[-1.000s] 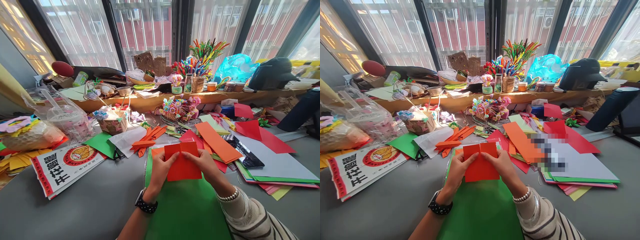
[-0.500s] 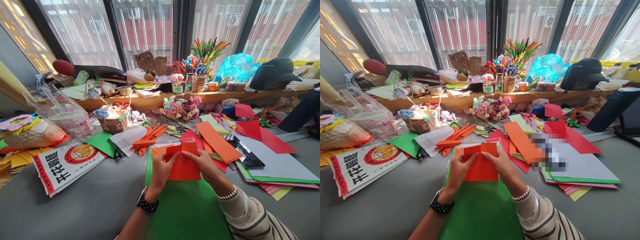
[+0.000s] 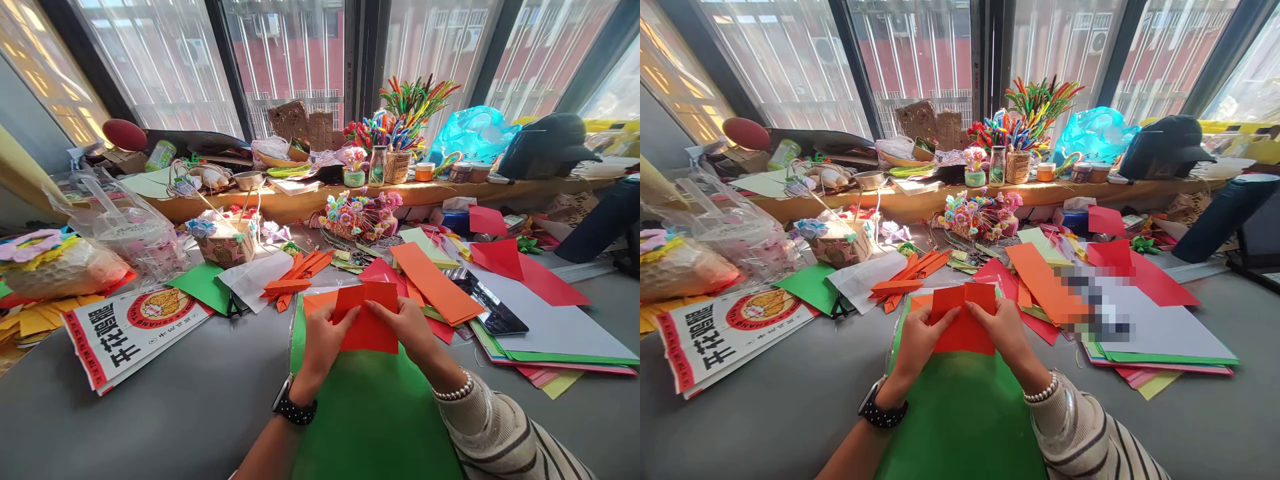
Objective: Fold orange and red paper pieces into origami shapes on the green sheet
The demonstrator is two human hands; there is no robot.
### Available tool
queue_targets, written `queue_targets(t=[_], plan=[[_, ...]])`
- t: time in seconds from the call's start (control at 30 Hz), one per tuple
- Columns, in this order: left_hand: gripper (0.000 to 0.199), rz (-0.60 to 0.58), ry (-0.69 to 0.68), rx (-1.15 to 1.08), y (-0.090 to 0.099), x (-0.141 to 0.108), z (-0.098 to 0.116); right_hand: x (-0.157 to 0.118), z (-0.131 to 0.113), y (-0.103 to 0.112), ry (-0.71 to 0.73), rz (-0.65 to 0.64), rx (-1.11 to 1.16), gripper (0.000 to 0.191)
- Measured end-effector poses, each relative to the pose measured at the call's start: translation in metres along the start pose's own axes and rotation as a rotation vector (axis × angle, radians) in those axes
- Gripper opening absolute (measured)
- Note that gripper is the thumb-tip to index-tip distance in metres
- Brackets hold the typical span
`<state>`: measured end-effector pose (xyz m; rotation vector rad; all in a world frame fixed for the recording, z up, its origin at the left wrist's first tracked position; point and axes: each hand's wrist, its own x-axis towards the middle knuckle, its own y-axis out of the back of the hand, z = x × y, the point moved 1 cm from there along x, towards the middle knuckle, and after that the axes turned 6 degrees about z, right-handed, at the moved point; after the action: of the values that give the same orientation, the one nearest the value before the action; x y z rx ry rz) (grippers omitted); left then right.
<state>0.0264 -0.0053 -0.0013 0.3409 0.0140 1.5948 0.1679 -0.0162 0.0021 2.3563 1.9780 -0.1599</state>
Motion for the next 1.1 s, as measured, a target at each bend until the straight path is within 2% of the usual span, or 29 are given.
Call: queue_targets(t=[0.2,0.43,0.53,0.63,0.77,0.97,1.1], plan=[[0.027,0.044,-0.086,0.109,-0.0005,-0.0011,0.0007,0.0021,0.0004,-0.002,-0.05,-0.019,0.099,0.032],[0.029,0.017,-0.028,0.053,-0.0004,-0.0004,-0.0012,0.0009,-0.0021,-0.0027,-0.088,-0.036,0.133,0.032],[0.031,-0.01,0.021,0.005,-0.0014,0.0,-0.0029,0.0016,-0.0013,-0.0005,-0.035,-0.033,0.024,0.034],[0.033,-0.03,0.048,0.011,-0.0027,0.0005,-0.0057,0.0018,-0.0008,0.0007,0.091,0.063,-0.215,0.033],[0.029,0.012,-0.012,0.132,-0.0038,0.001,-0.0073,0.0004,-0.0009,-0.002,0.226,0.145,-0.383,0.032],[0.023,0.074,-0.182,0.288,-0.0038,-0.0007,-0.0023,-0.0001,0.0022,-0.0037,0.135,0.056,-0.167,0.036],[0.023,0.076,-0.191,0.274,-0.0033,-0.0012,-0.0006,0.0003,0.0038,-0.0029,0.084,0.025,-0.081,0.037]])
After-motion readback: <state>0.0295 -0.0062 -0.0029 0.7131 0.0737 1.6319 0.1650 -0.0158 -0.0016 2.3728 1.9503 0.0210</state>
